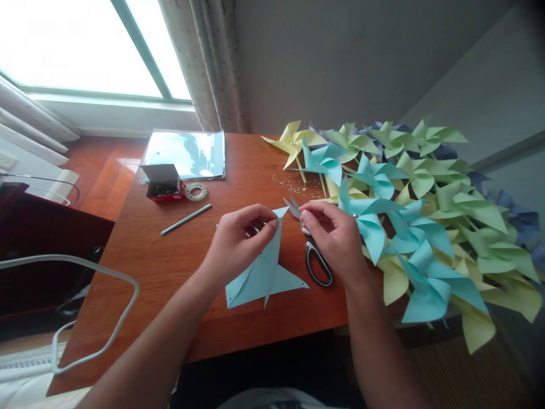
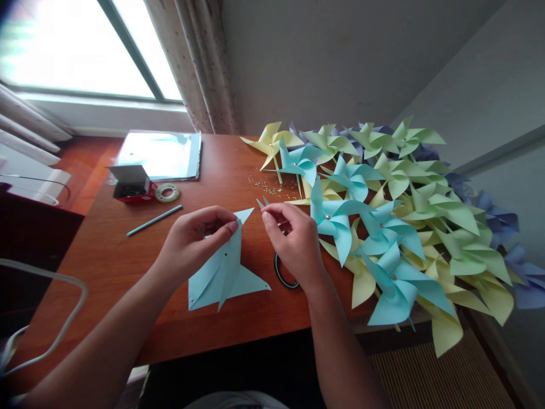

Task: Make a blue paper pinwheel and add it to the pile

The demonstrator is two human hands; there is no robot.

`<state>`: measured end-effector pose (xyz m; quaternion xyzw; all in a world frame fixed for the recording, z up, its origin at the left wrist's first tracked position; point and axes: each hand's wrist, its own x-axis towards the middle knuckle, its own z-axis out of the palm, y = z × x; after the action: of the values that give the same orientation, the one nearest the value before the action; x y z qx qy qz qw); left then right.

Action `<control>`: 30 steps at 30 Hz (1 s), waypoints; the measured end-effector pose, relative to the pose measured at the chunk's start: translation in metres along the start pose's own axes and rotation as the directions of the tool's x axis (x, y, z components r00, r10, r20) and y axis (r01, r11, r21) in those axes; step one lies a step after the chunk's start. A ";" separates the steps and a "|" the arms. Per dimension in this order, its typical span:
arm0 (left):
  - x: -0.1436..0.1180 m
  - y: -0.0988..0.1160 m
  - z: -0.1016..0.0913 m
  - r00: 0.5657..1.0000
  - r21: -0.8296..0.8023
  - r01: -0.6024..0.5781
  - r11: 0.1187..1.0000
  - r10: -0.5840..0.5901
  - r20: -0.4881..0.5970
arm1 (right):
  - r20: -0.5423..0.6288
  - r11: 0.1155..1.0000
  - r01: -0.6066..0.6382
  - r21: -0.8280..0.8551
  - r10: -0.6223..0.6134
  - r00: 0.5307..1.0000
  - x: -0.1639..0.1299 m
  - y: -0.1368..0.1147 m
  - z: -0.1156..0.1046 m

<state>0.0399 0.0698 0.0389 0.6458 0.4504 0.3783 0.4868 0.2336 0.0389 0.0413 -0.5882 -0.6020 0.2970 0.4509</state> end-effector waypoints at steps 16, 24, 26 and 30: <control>0.001 -0.001 -0.003 0.999 -0.049 -0.010 0.999 0.008 -0.031 | -0.016 0.760 -0.099 -0.643 0.116 0.993 -0.065 0.020 -0.023; 0.000 0.002 -0.003 1.000 -0.054 -0.006 0.999 0.005 -0.024 | 0.160 0.842 -0.324 0.433 0.282 0.946 -0.059 0.016 -0.021; -0.001 0.003 -0.003 1.000 -0.046 -0.009 0.999 0.008 -0.024 | 0.177 0.808 -0.315 0.498 0.262 0.949 -0.053 0.015 -0.016; 0.000 0.004 -0.003 0.999 -0.042 -0.020 0.999 0.019 -0.025 | 0.177 0.869 -0.308 0.386 0.259 0.950 -0.043 0.017 -0.011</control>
<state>0.0376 0.0699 0.0437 0.6349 0.4420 0.4006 0.4910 0.2470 -0.0028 0.0226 -0.5440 -0.4592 0.5139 0.4786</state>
